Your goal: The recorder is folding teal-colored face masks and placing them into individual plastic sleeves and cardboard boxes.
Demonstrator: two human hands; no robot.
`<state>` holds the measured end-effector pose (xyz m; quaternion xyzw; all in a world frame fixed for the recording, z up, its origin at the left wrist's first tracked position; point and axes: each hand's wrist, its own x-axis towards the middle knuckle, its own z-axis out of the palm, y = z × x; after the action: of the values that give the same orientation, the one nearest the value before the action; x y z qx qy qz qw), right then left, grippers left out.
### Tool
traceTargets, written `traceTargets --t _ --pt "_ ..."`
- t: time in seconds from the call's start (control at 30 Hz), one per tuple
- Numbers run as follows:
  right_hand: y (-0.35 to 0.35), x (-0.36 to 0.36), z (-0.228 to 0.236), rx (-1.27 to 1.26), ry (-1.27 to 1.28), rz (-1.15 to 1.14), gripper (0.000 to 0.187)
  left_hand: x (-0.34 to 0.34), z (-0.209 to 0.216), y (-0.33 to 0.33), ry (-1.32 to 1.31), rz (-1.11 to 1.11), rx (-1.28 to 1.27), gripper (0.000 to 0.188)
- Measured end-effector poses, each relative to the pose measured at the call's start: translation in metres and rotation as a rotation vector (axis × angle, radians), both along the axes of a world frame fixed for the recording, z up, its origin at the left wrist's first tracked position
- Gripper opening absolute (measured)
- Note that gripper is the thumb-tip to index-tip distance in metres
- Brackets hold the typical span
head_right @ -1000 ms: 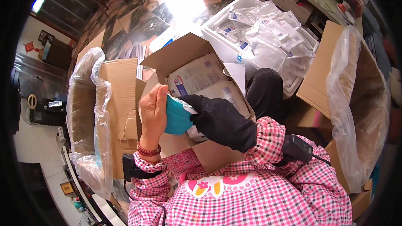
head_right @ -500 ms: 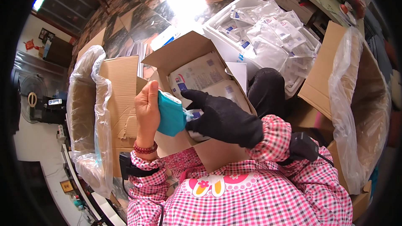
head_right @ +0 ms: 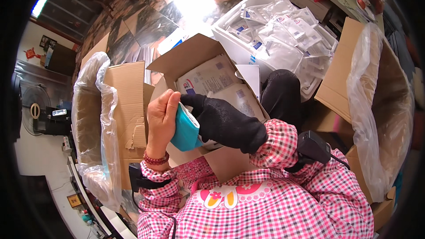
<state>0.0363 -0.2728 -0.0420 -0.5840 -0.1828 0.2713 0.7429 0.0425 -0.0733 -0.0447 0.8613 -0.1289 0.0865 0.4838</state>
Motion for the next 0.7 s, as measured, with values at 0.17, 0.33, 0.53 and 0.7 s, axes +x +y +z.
traceTargets --t 0.17,0.33,0.53,0.7 --pt "-0.010 -0.003 -0.033 -0.157 -0.399 -0.055 0.028 0.003 0.002 -0.003 -0.003 -0.033 0.008 0.040" --pt "-0.009 -0.020 0.009 -0.362 -0.903 -0.043 0.018 -0.001 0.001 -0.002 0.117 0.082 -0.220 0.040" --pt "-0.012 -0.054 0.010 -0.202 -1.263 0.203 0.010 0.024 -0.019 0.029 0.086 0.347 -0.648 0.039" --pt "-0.023 -0.019 -0.002 -0.128 -0.578 -0.251 0.016 0.013 -0.016 0.023 0.284 0.051 -0.822 0.038"
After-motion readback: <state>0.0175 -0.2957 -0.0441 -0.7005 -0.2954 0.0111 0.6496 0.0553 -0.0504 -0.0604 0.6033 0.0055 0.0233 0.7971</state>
